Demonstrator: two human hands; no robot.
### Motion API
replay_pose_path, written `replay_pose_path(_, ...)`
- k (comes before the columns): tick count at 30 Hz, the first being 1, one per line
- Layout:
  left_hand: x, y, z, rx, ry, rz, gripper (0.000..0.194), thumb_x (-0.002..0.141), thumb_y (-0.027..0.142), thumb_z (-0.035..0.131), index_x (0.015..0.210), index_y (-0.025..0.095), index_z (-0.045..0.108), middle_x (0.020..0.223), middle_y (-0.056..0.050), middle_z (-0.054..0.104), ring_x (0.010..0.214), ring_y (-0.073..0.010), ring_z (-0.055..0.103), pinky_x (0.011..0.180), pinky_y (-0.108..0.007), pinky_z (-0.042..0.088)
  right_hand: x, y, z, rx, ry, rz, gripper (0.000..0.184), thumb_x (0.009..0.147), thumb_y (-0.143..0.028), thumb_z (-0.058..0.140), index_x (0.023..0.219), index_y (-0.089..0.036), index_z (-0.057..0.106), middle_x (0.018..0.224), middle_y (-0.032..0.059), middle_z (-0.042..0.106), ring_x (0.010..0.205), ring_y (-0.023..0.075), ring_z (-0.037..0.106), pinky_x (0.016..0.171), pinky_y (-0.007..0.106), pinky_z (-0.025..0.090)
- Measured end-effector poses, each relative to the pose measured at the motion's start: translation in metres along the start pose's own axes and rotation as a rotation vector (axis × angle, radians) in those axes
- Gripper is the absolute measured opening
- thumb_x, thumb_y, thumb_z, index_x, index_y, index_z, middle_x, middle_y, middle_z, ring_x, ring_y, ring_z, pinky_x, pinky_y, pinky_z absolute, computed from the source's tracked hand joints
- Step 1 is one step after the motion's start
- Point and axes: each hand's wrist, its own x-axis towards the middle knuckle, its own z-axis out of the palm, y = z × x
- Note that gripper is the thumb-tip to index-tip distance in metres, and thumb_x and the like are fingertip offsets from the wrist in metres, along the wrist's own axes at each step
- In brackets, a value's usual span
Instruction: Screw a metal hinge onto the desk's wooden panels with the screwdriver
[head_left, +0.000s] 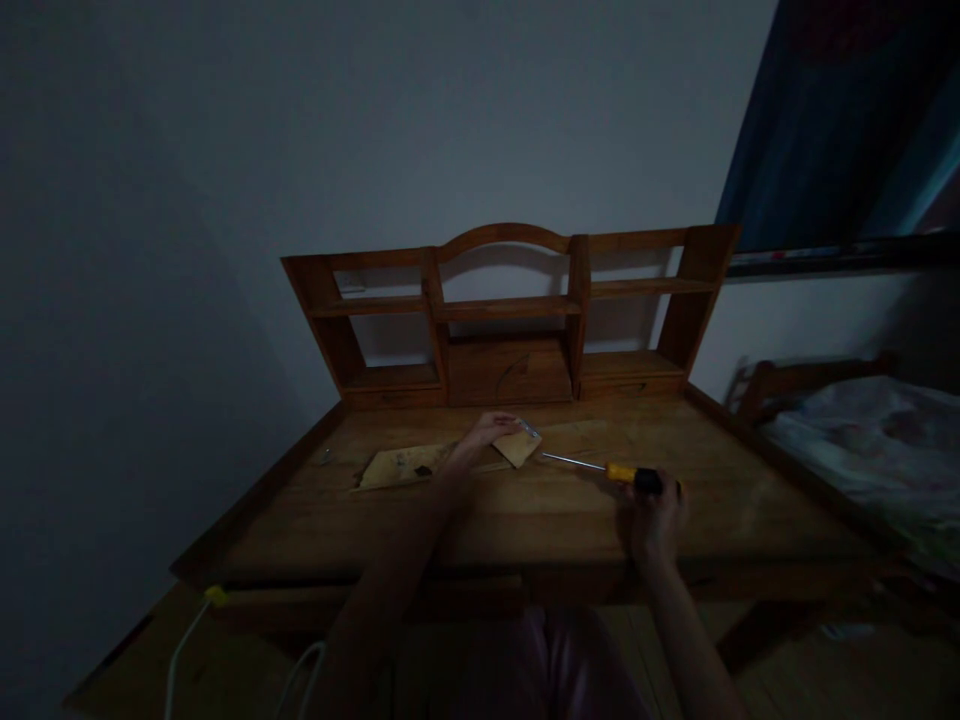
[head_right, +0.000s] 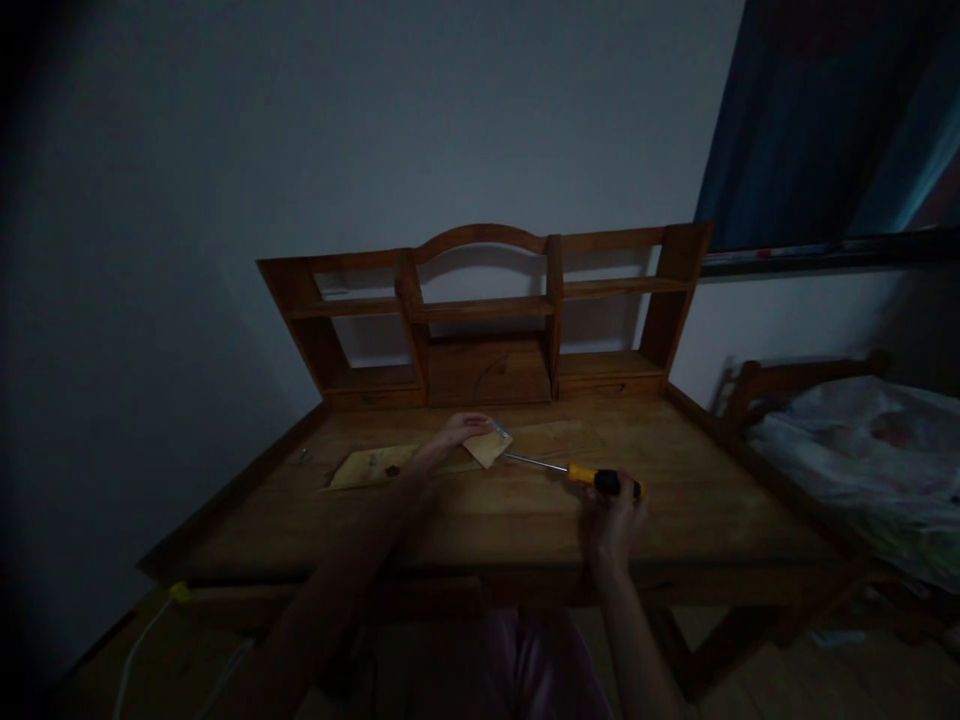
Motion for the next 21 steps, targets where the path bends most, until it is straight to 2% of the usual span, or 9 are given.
replay_pose_path(5, 0.011, -0.014, -0.005, -0.022, -0.066, 0.013, 0.043, 0.051, 0.036, 0.091, 0.084, 0.015, 0.075, 0.088, -0.009, 0.075, 0.083, -0.0219, 0.068, 0.083, -0.033, 0.050, 0.002, 0.004, -0.005, 0.035, 0.086, 0.024, 0.040, 0.073, -0.054, 0.068, 0.093, -0.023, 0.053, 0.084, -0.0018, 0.054, 0.070, 0.0134, 0.057, 0.055, 0.023, 0.050)
replay_pose_path(8, 0.014, -0.022, -0.006, -0.040, -0.057, 0.032, 0.040, 0.054, 0.036, 0.090, 0.085, 0.015, 0.074, 0.089, -0.009, 0.075, 0.085, -0.0229, 0.068, 0.085, -0.035, 0.050, 0.011, 0.002, 0.006, 0.046, 0.120, 0.028, 0.042, 0.072, -0.054, 0.071, 0.094, -0.022, 0.056, 0.083, -0.0025, 0.054, 0.066, 0.0115, 0.055, 0.053, 0.022, 0.048)
replay_pose_path(11, 0.016, -0.028, -0.006, -0.063, -0.036, 0.055, 0.037, 0.057, 0.034, 0.089, 0.085, 0.015, 0.073, 0.091, -0.009, 0.075, 0.089, -0.0228, 0.068, 0.090, -0.036, 0.048, 0.027, -0.014, 0.044, 0.046, 0.070, -0.008, 0.045, 0.068, -0.049, 0.078, 0.096, -0.020, 0.060, 0.083, -0.0025, 0.056, 0.067, 0.0109, 0.055, 0.057, 0.022, 0.048)
replay_pose_path(14, 0.017, -0.031, -0.006, -0.083, -0.017, 0.065, 0.035, 0.060, 0.033, 0.088, 0.086, 0.015, 0.073, 0.094, -0.010, 0.075, 0.092, -0.0225, 0.068, 0.093, -0.035, 0.048, 0.044, -0.032, 0.101, -0.035, -0.126, -0.260, 0.046, 0.072, -0.047, 0.077, 0.102, -0.016, 0.061, 0.088, 0.0016, 0.061, 0.076, 0.0139, 0.059, 0.069, 0.028, 0.051)
replay_pose_path(17, 0.015, -0.032, -0.005, -0.097, -0.011, 0.062, 0.035, 0.060, 0.033, 0.088, 0.086, 0.015, 0.073, 0.095, -0.011, 0.074, 0.093, -0.0230, 0.068, 0.092, -0.035, 0.048, 0.054, -0.034, 0.147, -0.099, -0.134, -0.463, 0.054, 0.075, -0.048, 0.075, 0.112, -0.016, 0.054, 0.096, 0.0046, 0.061, 0.083, 0.0166, 0.061, 0.074, 0.031, 0.052)
replay_pose_path(19, 0.013, -0.031, -0.005, -0.107, -0.020, 0.063, 0.037, 0.060, 0.035, 0.088, 0.087, 0.014, 0.073, 0.095, -0.011, 0.074, 0.093, -0.0232, 0.068, 0.090, -0.035, 0.049, 0.056, -0.025, 0.159, -0.150, -0.123, -0.535, 0.062, 0.074, -0.049, 0.076, 0.118, -0.016, 0.048, 0.099, 0.0057, 0.060, 0.084, 0.0170, 0.061, 0.076, 0.032, 0.051)
replay_pose_path(21, 0.013, -0.030, -0.004, -0.121, -0.049, 0.066, 0.039, 0.060, 0.038, 0.089, 0.087, 0.014, 0.072, 0.092, -0.011, 0.074, 0.091, -0.0234, 0.068, 0.088, -0.034, 0.049, 0.057, -0.015, 0.158, -0.205, -0.113, -0.586, 0.067, 0.072, -0.051, 0.077, 0.120, -0.016, 0.046, 0.102, 0.0064, 0.060, 0.086, 0.0178, 0.062, 0.079, 0.033, 0.051)
